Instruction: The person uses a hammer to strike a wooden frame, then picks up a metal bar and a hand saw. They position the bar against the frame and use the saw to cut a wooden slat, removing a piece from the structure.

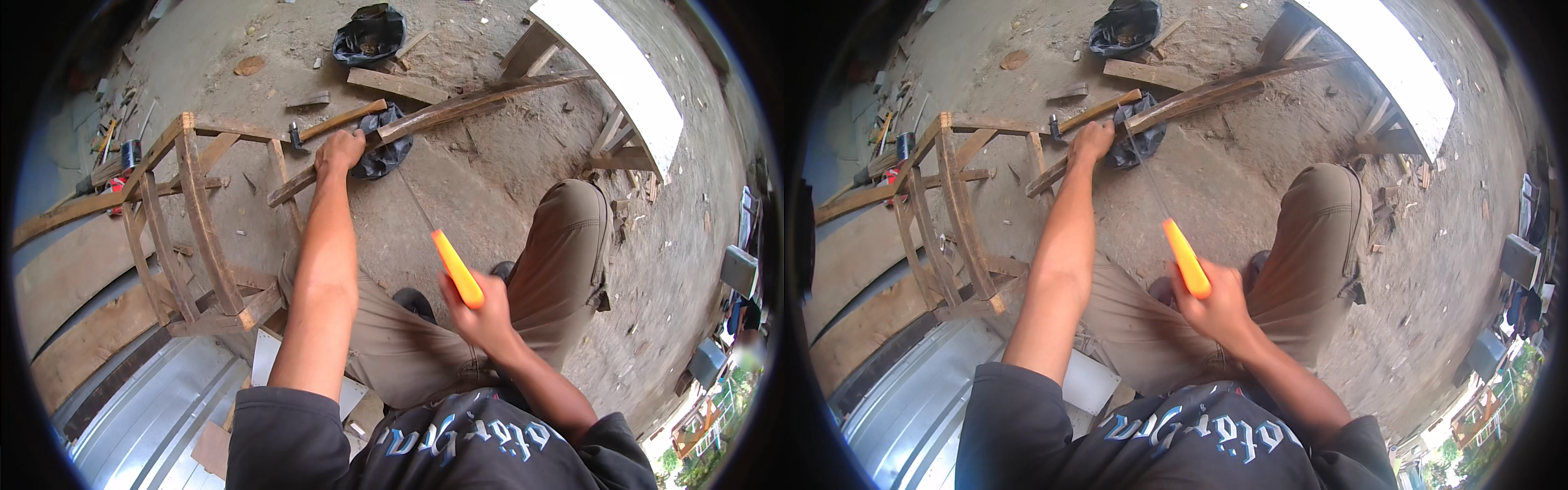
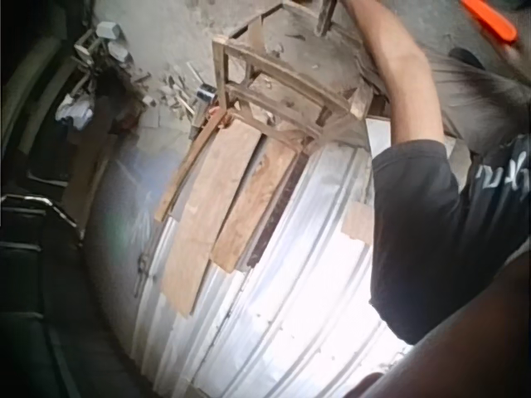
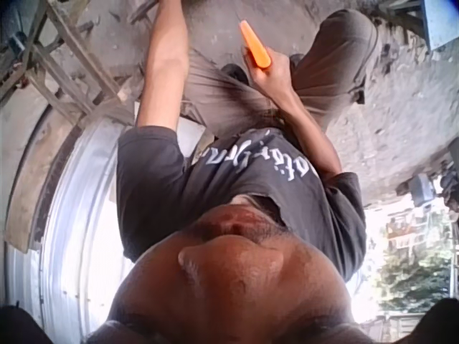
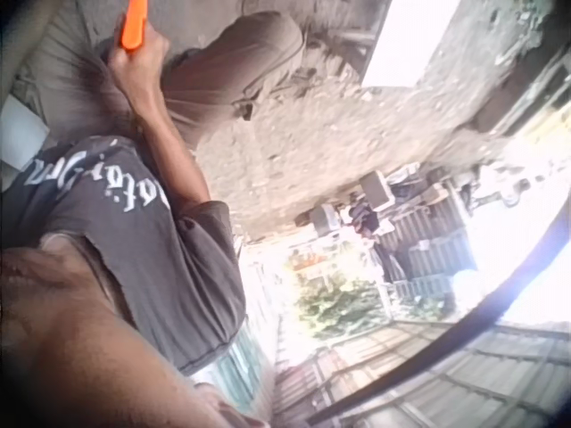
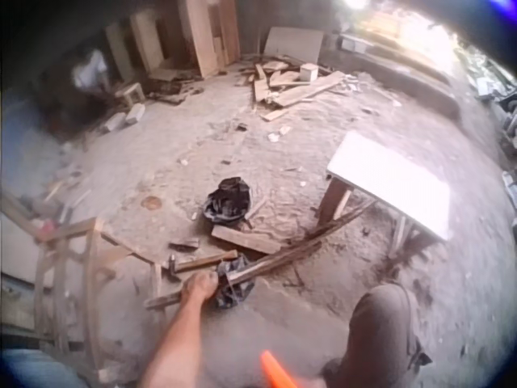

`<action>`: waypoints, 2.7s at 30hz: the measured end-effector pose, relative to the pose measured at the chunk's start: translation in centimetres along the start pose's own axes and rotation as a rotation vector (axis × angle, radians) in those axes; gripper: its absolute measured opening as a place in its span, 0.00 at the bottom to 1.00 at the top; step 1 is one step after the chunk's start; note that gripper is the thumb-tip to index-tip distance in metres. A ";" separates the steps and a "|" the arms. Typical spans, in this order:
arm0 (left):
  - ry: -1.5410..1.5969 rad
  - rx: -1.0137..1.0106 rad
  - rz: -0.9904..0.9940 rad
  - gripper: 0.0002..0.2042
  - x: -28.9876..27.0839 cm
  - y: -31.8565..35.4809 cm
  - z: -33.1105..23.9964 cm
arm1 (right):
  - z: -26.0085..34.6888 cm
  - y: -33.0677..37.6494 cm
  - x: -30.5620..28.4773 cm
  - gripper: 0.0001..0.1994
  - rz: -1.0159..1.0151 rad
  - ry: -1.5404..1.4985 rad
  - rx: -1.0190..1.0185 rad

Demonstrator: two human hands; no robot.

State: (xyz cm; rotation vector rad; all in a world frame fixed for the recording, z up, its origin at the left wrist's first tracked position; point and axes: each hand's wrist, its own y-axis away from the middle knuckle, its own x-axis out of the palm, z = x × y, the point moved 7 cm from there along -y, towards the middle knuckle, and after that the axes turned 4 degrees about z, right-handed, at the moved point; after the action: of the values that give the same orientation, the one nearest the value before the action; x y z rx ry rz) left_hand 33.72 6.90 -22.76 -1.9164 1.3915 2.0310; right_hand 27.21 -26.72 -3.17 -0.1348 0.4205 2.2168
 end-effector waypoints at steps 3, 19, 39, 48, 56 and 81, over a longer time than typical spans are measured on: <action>0.012 0.016 0.030 0.29 0.1 -0.2 -1.1 | -1.4 -9.2 3.6 0.15 -0.070 0.066 -0.074; 0.068 -0.008 0.033 0.28 -0.3 1.0 -0.6 | -0.1 -1.4 -0.4 0.10 -0.031 0.084 -0.018; 0.177 0.018 0.047 0.27 -1.2 0.7 -0.7 | 1.5 -0.9 3.1 0.13 0.109 -0.008 0.133; 0.177 0.030 0.069 0.28 1.0 -1.6 0.4 | 0.2 1.7 3.1 0.09 0.083 -0.116 0.065; 0.160 0.050 0.035 0.28 0.0 1.4 -0.9 | -1.3 1.9 -0.8 0.12 0.007 0.136 -0.040; 0.196 0.013 0.004 0.28 0.7 0.4 1.2 | -0.5 -5.2 4.5 0.07 -0.109 0.200 -0.175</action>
State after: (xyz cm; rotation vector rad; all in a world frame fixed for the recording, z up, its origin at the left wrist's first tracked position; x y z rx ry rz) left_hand 32.37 6.95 -23.27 -2.1594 1.4421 1.8730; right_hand 28.32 -20.56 -6.05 -0.4655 0.3180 2.1376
